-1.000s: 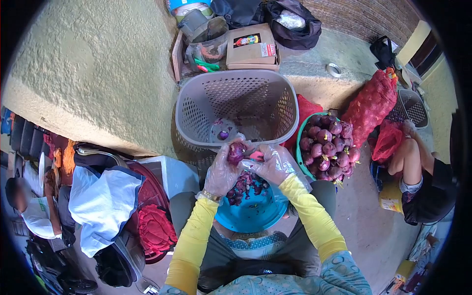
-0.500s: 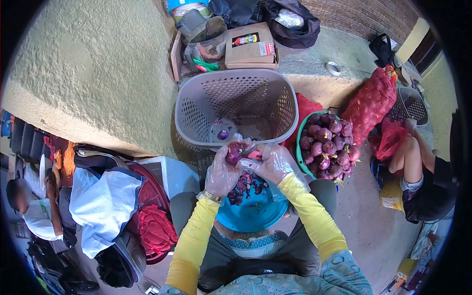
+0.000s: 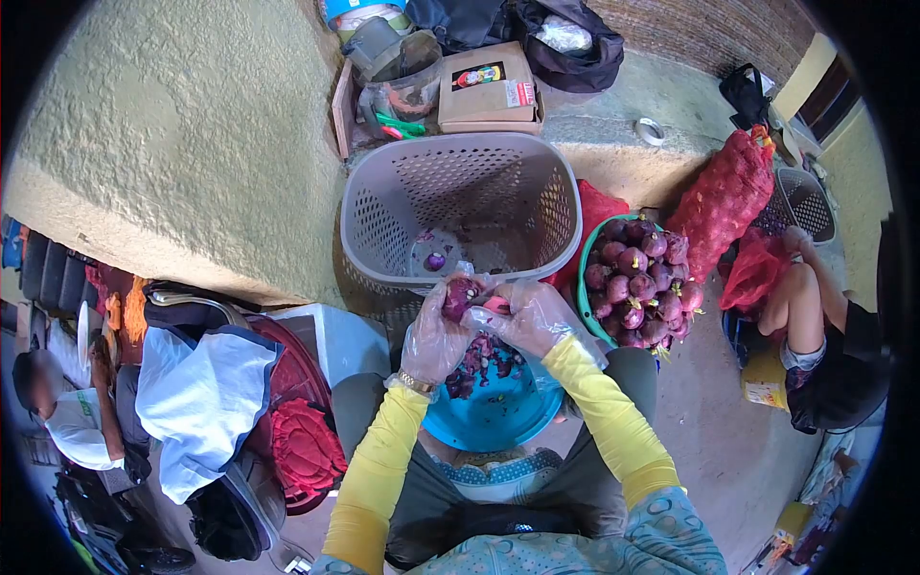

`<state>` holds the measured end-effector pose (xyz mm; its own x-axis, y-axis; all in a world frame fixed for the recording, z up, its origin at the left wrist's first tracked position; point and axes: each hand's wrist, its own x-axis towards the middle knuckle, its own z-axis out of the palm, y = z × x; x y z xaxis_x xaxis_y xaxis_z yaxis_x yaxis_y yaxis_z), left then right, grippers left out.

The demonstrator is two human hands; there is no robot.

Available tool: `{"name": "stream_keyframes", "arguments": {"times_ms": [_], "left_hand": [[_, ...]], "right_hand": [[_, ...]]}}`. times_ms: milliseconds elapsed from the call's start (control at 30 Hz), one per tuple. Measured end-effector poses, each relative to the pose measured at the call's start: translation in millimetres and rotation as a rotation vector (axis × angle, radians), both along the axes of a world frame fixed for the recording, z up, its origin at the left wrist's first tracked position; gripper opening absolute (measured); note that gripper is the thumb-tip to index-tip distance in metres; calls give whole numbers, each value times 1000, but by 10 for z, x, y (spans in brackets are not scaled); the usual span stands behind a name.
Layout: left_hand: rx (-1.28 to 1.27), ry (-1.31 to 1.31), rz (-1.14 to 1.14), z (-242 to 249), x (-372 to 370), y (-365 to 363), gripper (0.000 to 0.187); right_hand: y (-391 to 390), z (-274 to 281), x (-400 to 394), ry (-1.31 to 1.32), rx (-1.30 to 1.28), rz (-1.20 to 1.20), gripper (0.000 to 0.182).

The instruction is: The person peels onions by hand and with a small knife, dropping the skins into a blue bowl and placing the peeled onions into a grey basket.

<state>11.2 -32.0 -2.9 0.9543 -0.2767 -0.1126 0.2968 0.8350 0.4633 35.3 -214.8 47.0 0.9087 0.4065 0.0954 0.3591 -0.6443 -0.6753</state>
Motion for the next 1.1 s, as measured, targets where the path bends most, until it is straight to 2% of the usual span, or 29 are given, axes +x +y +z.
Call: {"name": "stream_keyframes", "arguments": {"times_ms": [33, 100, 233, 333, 400, 533, 633, 767, 900, 967, 1067, 1100], "left_hand": [[-5, -15, -10, 16, -2, 1, 41], [-58, -10, -21, 56, 7, -14, 40], [-105, -29, -41, 101, 5, -31, 40], [-84, -32, -36, 88, -6, -8, 41], [-45, -26, -28, 42, -2, 20, 41], [104, 25, -30, 73, -20, 79, 41], [143, 27, 2, 95, -14, 82, 40], [80, -26, 72, -17, 59, 95, 38], [66, -17, 92, 27, 66, 101, 35], [79, -11, 93, 20, 69, 107, 34], [95, 16, 65, -36, 59, 134, 34], [173, 18, 45, -23, 54, 130, 34]], "right_hand": [[0, 18, 1, 0, 0, 0, 60], [-4, 85, -8, 178, -8, 2, 58], [-19, 127, 18, 240, 72, 4, 58], [-48, -16, 40, 215, 45, 21, 58], [-27, -187, 52, -73, -41, 47, 60], [-33, -127, -6, -55, -81, 115, 58], [-26, -144, -54, -96, -139, 268, 59], [18, -123, -149, -150, -274, 415, 66], [-21, -213, -128, -182, -294, 402, 68], [-87, -218, -69, -202, -198, 295, 68], [-135, -154, -36, -238, -201, 246, 68], [-132, -139, -36, -237, -201, 245, 68]]}}
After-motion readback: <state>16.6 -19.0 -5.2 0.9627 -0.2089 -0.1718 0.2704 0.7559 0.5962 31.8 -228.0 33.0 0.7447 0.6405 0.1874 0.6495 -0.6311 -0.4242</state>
